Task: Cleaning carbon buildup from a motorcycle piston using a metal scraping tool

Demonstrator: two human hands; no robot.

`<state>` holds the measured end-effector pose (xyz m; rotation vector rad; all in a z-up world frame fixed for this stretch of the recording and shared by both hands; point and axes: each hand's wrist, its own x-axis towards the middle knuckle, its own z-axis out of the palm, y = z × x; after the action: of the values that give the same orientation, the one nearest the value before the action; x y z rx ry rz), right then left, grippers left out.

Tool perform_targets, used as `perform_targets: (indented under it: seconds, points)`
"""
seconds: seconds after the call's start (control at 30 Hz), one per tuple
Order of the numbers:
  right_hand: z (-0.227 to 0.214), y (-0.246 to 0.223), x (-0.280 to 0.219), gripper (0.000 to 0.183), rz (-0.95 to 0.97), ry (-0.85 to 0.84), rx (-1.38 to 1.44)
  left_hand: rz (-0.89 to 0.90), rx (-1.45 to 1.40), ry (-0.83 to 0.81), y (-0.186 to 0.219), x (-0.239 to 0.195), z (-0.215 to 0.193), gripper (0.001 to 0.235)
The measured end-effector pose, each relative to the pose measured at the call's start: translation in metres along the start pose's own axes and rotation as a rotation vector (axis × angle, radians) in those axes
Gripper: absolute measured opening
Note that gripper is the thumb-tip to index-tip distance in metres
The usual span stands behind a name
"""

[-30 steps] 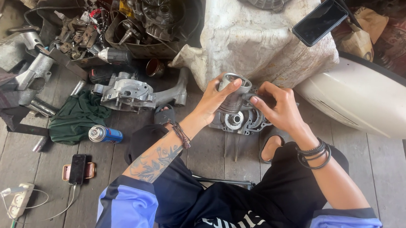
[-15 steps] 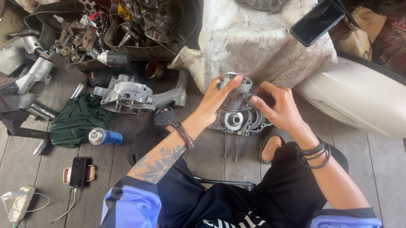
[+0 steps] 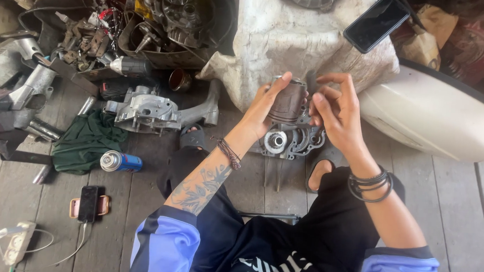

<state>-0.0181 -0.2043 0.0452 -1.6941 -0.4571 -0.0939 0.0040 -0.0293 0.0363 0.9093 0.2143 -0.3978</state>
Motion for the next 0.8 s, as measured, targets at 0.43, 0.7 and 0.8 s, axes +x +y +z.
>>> perform_targets:
  seconds: [0.43, 0.7, 0.8]
  points:
    - [-0.020, -0.016, 0.036, 0.048, 0.170, 0.385, 0.778, -0.095, -0.646, -0.330, 0.008, 0.015, 0.012, 0.066]
    - [-0.016, 0.054, -0.001, 0.034, -0.092, 0.593, 0.668, -0.093, -0.553, -0.154, -0.030, 0.026, 0.003, 0.073]
    - [0.004, 0.031, -0.008, 0.031, -0.077, 0.648, 0.767, -0.090, -0.580, -0.157, -0.035, 0.019, 0.010, 0.073]
